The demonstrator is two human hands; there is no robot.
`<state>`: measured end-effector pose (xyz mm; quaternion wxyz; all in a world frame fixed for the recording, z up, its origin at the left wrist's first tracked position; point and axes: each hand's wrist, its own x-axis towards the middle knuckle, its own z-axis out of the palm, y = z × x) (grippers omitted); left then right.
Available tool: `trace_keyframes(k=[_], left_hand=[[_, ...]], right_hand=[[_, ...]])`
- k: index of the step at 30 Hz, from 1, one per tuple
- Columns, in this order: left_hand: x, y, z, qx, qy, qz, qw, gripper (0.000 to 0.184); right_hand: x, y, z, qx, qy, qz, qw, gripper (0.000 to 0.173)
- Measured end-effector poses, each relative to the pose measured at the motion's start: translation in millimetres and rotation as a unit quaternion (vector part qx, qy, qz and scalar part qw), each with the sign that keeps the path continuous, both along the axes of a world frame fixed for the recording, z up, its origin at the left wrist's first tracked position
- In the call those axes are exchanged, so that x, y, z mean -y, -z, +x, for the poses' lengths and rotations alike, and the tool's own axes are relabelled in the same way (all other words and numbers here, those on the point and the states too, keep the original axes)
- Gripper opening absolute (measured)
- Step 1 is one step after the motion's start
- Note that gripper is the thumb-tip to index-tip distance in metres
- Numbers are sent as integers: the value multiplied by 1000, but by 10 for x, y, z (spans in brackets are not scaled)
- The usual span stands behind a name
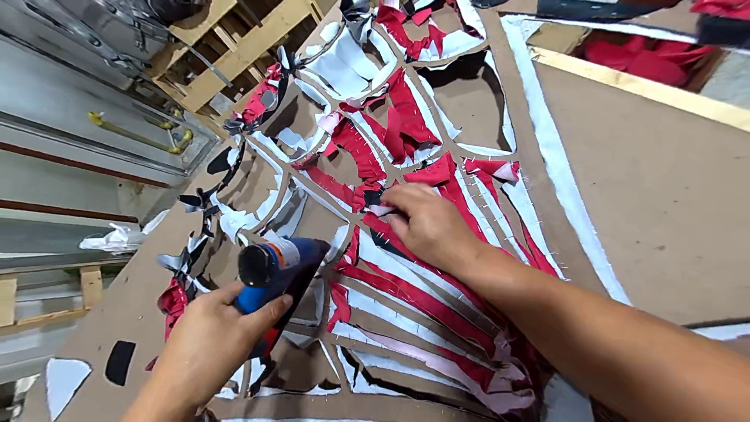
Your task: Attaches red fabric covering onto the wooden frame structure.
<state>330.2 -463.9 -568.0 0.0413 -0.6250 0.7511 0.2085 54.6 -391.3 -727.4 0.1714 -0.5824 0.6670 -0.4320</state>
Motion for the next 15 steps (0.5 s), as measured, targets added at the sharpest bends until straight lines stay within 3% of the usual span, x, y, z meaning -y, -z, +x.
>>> trace_keyframes(k=[4,5,7,10,15], left_hand=[[29,16,-298,2,-9,22,1000,28],[45,57,-366,-4,-7,22,1000,29],[115,127,-441,30,70,-22,997,31],[363,128,-477,99,273,-102,951,23],[710,50,-712,151,308,5,939,20]], right_hand=[[5,82,-44,-132,-87,75,984,87],[-3,81,-25,-156,-106,95,977,91],[-4,82,-27,-155,-115,101,976,79],[12,96,-54,-132,-113,86,981,60],[23,88,-109,-122,-132,90,980,53]])
